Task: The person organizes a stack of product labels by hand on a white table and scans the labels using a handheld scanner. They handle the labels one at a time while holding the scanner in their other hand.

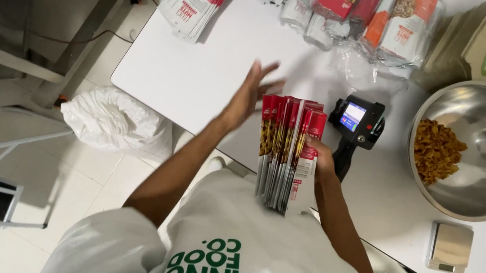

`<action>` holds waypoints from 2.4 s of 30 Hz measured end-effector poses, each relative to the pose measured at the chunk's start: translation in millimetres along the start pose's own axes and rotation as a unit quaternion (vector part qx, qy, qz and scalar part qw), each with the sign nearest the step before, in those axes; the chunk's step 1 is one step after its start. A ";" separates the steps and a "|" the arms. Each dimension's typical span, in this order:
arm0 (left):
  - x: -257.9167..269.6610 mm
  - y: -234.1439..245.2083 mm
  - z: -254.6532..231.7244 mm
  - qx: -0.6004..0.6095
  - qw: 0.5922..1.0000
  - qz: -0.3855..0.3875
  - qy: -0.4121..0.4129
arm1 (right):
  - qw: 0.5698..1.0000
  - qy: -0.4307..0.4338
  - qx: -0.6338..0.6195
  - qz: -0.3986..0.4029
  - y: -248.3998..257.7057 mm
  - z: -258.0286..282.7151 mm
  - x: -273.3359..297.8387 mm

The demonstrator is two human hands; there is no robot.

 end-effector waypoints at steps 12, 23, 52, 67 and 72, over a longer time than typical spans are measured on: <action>-10.3 -78.8 155.8 -0.557 0.792 0.085 0.234 | 0.957 0.002 0.269 -0.106 -160.1 59.2 30.4; -185.5 14.3 107.0 -0.330 0.903 -0.064 0.267 | 0.973 -0.035 0.153 -0.171 -84.6 49.1 14.7; 9.9 27.1 106.7 -0.555 0.820 0.012 -0.137 | 0.987 -0.028 0.140 0.070 -131.4 26.2 -10.0; 18.2 91.8 129.8 -0.150 0.927 -0.344 -0.011 | 0.972 0.025 0.232 0.006 -215.9 60.6 53.5; 16.6 60.8 114.1 -0.135 0.945 -0.299 -0.009 | 0.974 -0.001 0.222 0.052 -232.7 35.2 42.6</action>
Point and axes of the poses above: each hand's wrist, its own x-axis away from the middle knuckle, its own y-axis out of the back of the hand, z = x × y, the point moved 8 cm from there along -x, towards the middle knuckle, and after that the axes turned 13 degrees about z, right-handed, at the moved point
